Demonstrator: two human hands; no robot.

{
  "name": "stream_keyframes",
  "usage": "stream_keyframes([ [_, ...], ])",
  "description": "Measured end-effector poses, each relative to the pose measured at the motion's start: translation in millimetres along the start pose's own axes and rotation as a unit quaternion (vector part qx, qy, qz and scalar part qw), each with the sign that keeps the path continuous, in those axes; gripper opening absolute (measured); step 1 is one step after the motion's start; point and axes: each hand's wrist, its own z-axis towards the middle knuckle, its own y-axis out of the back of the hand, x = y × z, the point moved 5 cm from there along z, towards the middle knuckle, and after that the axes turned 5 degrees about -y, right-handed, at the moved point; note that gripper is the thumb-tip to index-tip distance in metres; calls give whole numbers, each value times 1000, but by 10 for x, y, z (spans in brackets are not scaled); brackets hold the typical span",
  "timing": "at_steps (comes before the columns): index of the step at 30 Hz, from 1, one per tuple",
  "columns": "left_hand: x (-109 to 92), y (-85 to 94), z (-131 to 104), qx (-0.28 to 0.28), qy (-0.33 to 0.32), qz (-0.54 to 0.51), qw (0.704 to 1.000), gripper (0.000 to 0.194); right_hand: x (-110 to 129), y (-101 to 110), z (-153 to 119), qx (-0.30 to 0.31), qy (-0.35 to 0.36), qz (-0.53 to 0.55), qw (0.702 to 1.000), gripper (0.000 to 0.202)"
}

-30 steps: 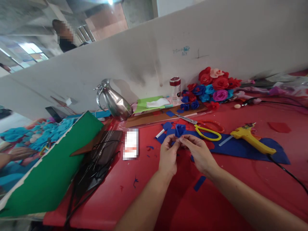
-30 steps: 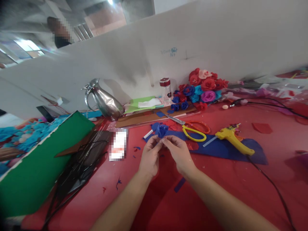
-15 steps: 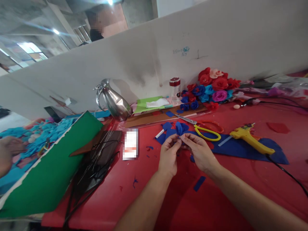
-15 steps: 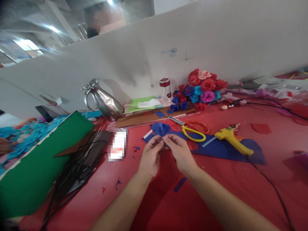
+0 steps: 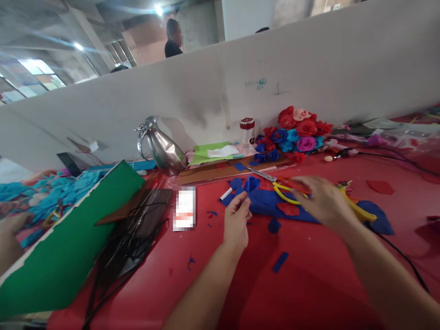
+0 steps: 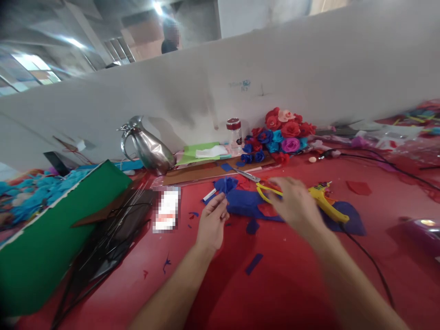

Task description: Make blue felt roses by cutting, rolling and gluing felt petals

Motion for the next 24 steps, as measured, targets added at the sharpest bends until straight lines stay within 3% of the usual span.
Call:
stream_keyframes([
  [2,9,55,30,-26,-8,28,999,36,-379,299,89,-55,-31,-188,980,29],
  [3,9,74,43,-33,-15,46,998,34,-567,398,114,-49,-60,-253,964,27],
  [5,-21,96,65,-41,-52,77,995,28,-868,516,119,-22,-117,-322,939,17],
  [7,-81,99,77,-38,-110,106,987,19,-991,523,86,13,-130,-333,934,12],
  [12,-203,80,76,-14,-224,209,952,16,-796,489,-10,9,-125,-363,923,18],
  [16,-211,55,81,11,-266,282,922,20,-528,658,-29,-37,-131,-378,916,39],
  [20,-196,33,75,17,-281,310,908,23,-349,868,-160,-118,-181,-215,952,49],
  [24,-225,-2,31,26,-296,330,896,24,-128,706,-496,-132,-158,-49,977,22],
])
